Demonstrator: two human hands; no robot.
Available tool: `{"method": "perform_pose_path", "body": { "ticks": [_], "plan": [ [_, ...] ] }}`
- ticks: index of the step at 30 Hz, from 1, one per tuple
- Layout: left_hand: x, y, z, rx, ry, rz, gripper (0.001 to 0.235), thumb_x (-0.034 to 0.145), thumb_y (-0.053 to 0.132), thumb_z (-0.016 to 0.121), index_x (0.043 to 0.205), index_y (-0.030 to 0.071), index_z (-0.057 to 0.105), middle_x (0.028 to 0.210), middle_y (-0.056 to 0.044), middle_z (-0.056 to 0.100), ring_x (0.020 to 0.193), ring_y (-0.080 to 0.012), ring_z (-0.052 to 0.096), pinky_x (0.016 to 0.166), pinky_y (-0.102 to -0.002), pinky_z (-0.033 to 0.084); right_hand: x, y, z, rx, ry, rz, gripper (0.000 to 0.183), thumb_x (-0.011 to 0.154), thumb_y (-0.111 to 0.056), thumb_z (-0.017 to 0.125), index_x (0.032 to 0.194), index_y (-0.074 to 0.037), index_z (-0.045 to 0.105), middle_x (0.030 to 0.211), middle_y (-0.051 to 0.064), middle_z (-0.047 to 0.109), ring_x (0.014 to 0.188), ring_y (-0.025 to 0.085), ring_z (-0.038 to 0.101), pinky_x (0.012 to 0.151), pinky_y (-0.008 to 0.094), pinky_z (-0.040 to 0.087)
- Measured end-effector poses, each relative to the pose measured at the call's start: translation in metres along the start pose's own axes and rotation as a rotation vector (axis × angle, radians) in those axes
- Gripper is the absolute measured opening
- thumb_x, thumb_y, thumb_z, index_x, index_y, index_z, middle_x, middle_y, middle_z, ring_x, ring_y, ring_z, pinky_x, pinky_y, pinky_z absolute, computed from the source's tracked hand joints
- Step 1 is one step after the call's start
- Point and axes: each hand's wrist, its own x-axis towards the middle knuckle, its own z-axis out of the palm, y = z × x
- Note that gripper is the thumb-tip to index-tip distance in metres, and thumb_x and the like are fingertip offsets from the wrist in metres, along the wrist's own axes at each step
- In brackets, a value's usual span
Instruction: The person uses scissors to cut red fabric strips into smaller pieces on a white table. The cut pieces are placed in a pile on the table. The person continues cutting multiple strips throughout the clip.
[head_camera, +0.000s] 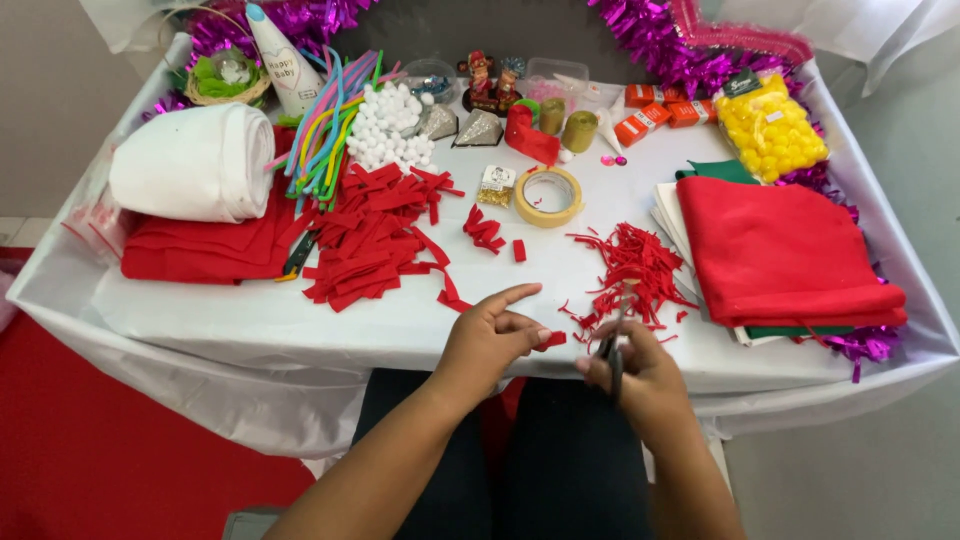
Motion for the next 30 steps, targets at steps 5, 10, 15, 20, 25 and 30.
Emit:
{"method": "perform_pose_path", "body": {
  "ticks": [5, 10, 15, 20, 25, 30],
  "plan": [
    [0.005, 0.0, 0.002, -0.02, 0.061, 0.112, 0.061, 0.081, 0.011, 0.076, 0.141, 0.015, 0.063, 0.088, -0.003, 0.079, 0.091, -0.0105, 0.073, 0.096, -0.027, 0.054, -0.014, 0.008, -0.012, -0.172, -0.251, 0.066, 0.03, 0.076, -0.022, 0.088, 0.097, -0.01, 0.07, 0.066, 0.005, 0.051, 0.062, 0.014, 0.044, 0.056, 0.029, 0.035],
    [0.015, -0.01, 0.016, -0.113, 0.074, 0.11, 0.061, 0.082, 0.009, 0.076, 0.141, 0.014, 0.063, 0.084, -0.003, 0.077, 0.088, -0.0112, 0.074, 0.09, -0.026, 0.056, -0.015, 0.012, -0.007, -0.215, -0.242, 0.05, 0.028, 0.078, -0.023, 0.089, 0.095, -0.011, 0.069, 0.061, 0.002, 0.047, 0.059, 0.012, 0.039, 0.054, 0.027, 0.029],
    [0.021, -0.011, 0.027, -0.089, 0.023, 0.086, 0.064, 0.08, 0.012, 0.077, 0.142, 0.016, 0.061, 0.083, -0.001, 0.075, 0.089, -0.0108, 0.072, 0.087, -0.027, 0.057, -0.014, 0.015, -0.011, -0.215, -0.228, 0.082, 0.027, 0.081, -0.023, 0.088, 0.09, -0.011, 0.066, 0.059, 0.0, 0.043, 0.057, 0.012, 0.034, 0.052, 0.026, 0.027],
    [0.025, -0.011, 0.037, -0.116, -0.011, 0.057, 0.063, 0.081, 0.01, 0.076, 0.142, 0.016, 0.061, 0.088, -0.005, 0.076, 0.088, -0.0123, 0.072, 0.086, -0.027, 0.058, -0.012, 0.013, -0.014, -0.162, -0.194, 0.114, 0.025, 0.082, -0.02, 0.087, 0.09, -0.008, 0.067, 0.059, 0.004, 0.048, 0.056, 0.014, 0.042, 0.052, 0.028, 0.031],
    [0.032, -0.013, 0.044, -0.099, -0.022, 0.046, 0.058, 0.082, 0.009, 0.075, 0.139, 0.016, 0.063, 0.087, -0.006, 0.075, 0.084, -0.0146, 0.072, 0.082, -0.028, 0.059, -0.013, 0.006, -0.016, -0.169, -0.153, 0.165, 0.023, 0.083, -0.018, 0.086, 0.089, -0.007, 0.067, 0.056, 0.007, 0.052, 0.053, 0.017, 0.049, 0.053, 0.029, 0.037],
    [0.046, -0.021, 0.051, -0.124, -0.049, 0.071, 0.052, 0.083, 0.006, 0.074, 0.134, 0.014, 0.064, 0.085, -0.006, 0.072, 0.082, -0.0147, 0.07, 0.081, -0.03, 0.061, -0.009, 0.007, -0.019, -0.193, -0.119, 0.155, 0.022, 0.083, -0.018, 0.086, 0.087, -0.008, 0.067, 0.056, 0.005, 0.05, 0.053, 0.015, 0.043, 0.053, 0.029, 0.033]
  ]
}}
